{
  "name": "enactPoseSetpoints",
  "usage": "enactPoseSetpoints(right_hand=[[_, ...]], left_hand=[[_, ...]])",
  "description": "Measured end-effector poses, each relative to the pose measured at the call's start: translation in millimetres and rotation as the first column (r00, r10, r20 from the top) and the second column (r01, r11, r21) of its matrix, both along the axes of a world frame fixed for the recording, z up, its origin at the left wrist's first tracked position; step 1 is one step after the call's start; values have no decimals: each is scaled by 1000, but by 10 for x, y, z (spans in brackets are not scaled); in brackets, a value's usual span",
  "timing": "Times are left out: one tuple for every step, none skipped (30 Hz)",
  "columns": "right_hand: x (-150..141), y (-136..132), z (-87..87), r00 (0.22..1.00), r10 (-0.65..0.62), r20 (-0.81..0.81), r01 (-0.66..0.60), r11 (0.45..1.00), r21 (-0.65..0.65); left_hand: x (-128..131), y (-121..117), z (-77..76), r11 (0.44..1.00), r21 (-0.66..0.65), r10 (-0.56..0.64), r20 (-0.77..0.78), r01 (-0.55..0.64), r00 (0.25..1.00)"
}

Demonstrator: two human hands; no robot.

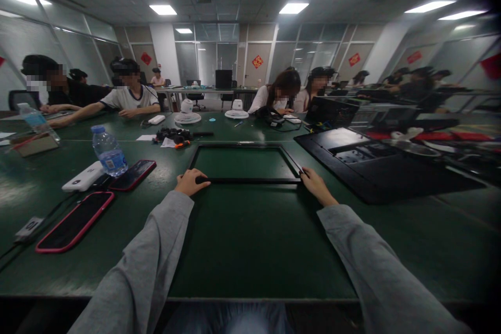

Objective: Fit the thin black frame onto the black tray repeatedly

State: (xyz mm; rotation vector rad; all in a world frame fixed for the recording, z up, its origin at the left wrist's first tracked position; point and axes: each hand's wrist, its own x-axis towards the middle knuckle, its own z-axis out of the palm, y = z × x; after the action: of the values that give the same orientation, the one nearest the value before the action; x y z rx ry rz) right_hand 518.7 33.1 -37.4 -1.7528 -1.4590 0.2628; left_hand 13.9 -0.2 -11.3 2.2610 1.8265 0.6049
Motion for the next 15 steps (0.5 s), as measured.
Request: enactPoseSetpoints(right_hand=[[-8, -2, 5, 1000, -6, 22, 6, 1000, -20], [-16, -5, 10, 999, -10, 44, 12, 999, -36], [-23, -8, 13, 998, -11, 64, 14, 999, -48], [-29, -11, 16, 997, -12, 80, 16, 998, -55], [-34, -15, 17, 996, -12, 93, 18, 998, -59], [-38, -17, 17, 995, -13, 103, 19, 998, -62], [-41, -18, 16, 994, -13, 113, 21, 998, -67], [-43, -18, 14, 993, -15, 121, 24, 997, -73], [-45, -16, 11, 991, -20, 129, 30, 996, -78], [-46, -13, 8, 990, -25, 136, 37, 996, -84], [-46, -10, 5, 989, -29, 143, 42, 995, -88], [-45, -6, 2, 988, -30, 152, 45, 995, -91], [-44, -2, 0, 986, -29, 162, 45, 995, -93], [-43, 2, -3, 985, -27, 172, 44, 994, -97], [-42, 5, -6, 983, -22, 181, 41, 994, -101]], left_hand=[[1, -2, -3, 1000, 0, -1, -1, 1, 1000], [2, -3, -5, 1000, -2, -2, -2, 2, 1000], [3, -4, -6, 1000, -4, -4, -1, 4, 1000], [3, -4, -6, 1000, -7, -6, 0, 6, 1000], [3, -6, -6, 1000, -9, -8, -1, 8, 1000], [3, -7, -4, 1000, -12, -9, -3, 9, 1000], [4, -9, -2, 1000, -13, -11, -4, 11, 1000], [5, -12, 0, 1000, -13, -13, -5, 13, 1000], [6, -16, 4, 1000, -13, -14, -6, 14, 1000], [7, -19, 7, 1000, -12, -15, -5, 15, 1000], [9, -22, 10, 1000, -12, -16, -3, 16, 1000], [10, -24, 13, 1000, -12, -16, 0, 16, 1000], [11, -25, 14, 1000, -12, -17, 3, 17, 1000], [11, -25, 14, 1000, -13, -19, 6, 19, 1000], [11, -23, 12, 1000, -15, -20, 8, 20, 1000]])
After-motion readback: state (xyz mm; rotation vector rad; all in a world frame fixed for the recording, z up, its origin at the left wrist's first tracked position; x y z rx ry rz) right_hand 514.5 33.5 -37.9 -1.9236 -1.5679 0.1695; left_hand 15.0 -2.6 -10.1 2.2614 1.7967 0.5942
